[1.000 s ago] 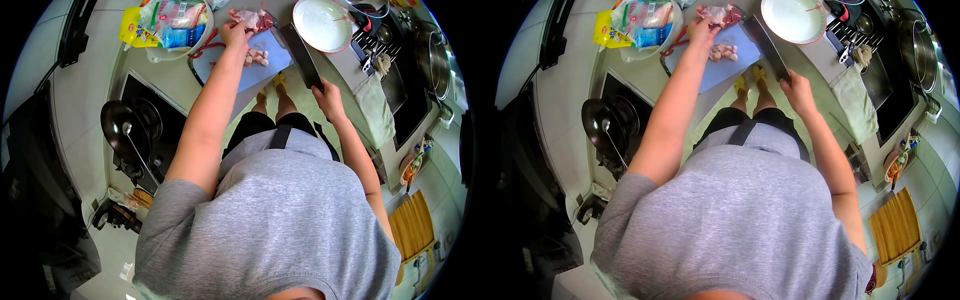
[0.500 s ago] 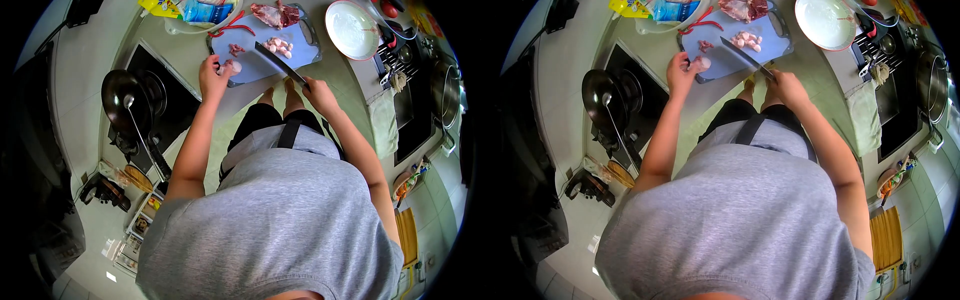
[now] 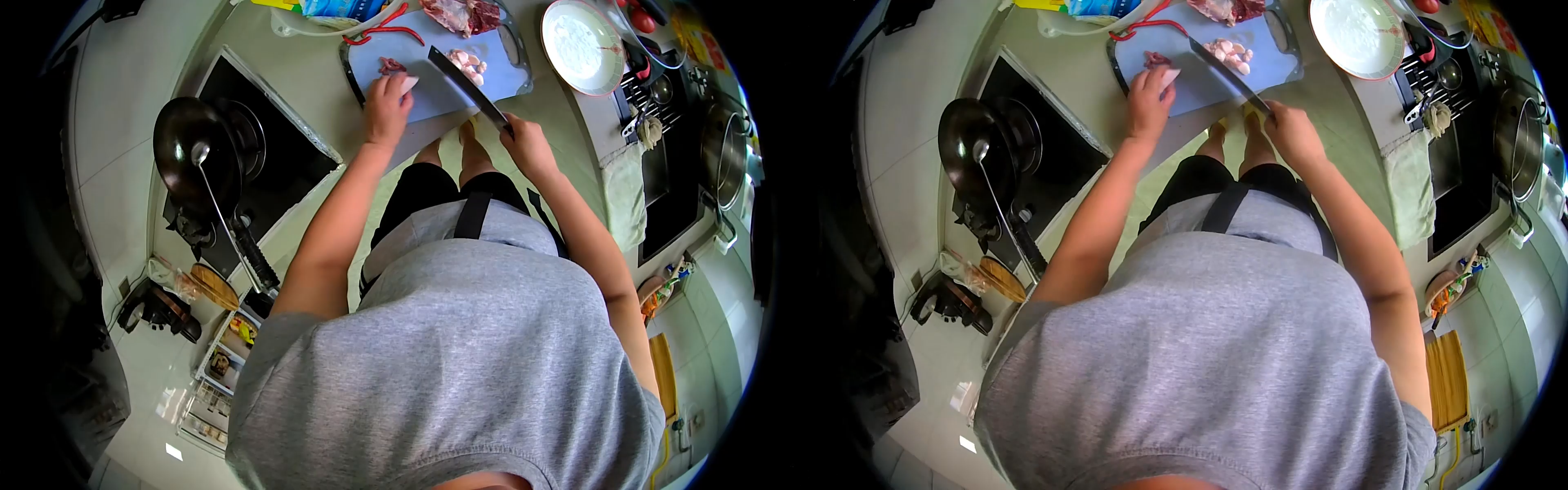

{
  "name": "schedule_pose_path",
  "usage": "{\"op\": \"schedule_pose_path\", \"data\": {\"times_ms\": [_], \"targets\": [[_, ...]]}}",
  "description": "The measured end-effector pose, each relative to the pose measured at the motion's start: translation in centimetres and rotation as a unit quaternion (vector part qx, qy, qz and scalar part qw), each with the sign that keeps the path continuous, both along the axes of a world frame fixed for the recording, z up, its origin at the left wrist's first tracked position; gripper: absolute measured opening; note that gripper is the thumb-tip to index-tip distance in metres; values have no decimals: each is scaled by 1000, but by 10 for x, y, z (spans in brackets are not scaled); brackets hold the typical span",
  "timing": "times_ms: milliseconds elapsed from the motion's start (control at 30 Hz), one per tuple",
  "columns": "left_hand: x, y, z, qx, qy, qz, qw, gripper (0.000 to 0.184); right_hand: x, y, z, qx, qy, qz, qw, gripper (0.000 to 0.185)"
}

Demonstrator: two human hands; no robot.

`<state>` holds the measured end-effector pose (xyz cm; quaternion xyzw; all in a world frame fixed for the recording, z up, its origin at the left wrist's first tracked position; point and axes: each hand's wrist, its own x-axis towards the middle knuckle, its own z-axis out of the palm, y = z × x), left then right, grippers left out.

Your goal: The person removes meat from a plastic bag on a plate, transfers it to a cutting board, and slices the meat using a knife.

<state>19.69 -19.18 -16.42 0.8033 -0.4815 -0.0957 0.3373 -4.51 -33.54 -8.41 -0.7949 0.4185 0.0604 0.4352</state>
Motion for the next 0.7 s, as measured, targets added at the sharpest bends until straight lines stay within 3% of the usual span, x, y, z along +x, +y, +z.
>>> {"op": "schedule_pose_path", "data": {"times_ms": [33,133,300,367,700], "targets": [[-5,-11,7,-1,2,-3,1000,43,-1,0,0,5,0,12,1000,31],[-17,-37,13,-9,-134,-41,990,48,-1,3,5,-2,35,8,999,33],[-26,-22,12,-34,-69,-81,994,42,-3,4,11,-26,56,4,998,35],[-18,-21,3,-57,-79,-158,983,37,2,4,17,-32,78,11,996,36],[-7,-30,-22,-98,-45,-170,980,28,12,9,22,-65,111,67,989,33]]}}
